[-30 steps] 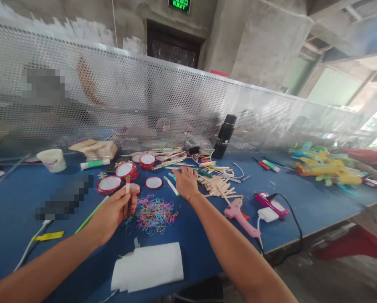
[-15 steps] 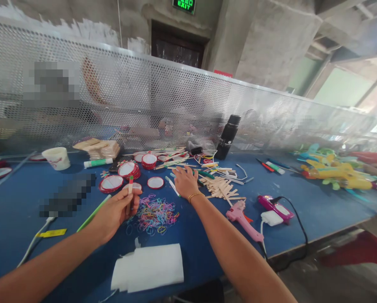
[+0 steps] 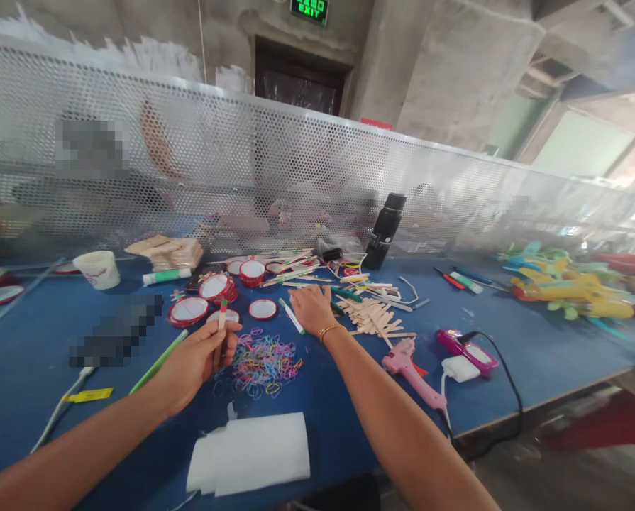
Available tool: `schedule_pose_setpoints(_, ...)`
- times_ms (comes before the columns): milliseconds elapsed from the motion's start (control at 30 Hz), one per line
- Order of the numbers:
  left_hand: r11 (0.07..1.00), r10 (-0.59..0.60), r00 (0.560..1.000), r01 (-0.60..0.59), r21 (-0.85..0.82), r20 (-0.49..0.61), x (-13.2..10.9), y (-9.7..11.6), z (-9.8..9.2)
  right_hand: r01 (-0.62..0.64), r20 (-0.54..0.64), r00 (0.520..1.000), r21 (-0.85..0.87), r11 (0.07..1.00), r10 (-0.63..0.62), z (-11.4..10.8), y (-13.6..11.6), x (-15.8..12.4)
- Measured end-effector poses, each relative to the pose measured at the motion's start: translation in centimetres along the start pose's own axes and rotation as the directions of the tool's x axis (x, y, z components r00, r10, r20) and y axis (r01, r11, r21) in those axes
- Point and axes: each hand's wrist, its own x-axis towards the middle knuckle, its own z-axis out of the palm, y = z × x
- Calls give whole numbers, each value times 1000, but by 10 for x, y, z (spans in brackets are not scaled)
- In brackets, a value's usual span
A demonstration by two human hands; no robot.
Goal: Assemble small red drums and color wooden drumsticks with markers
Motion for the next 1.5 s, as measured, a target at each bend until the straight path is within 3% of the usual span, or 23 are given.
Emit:
schedule_pose_setpoints(200,1000,2,1000,-2,-6,-1,1,-1,-1,-151,-59,987,-32,988,149,-18,22,0)
schedule_pose_setpoints(433,1000,-10,1000,10,-9,-6,0,1,0,-282,-76,958,-66,957,277,-23,40,-3)
schedule_pose_setpoints(1500,1000,-10,1000,10,22,-12,-3,5,3,-208,-42,978,-67,976,206,-32,22,-11)
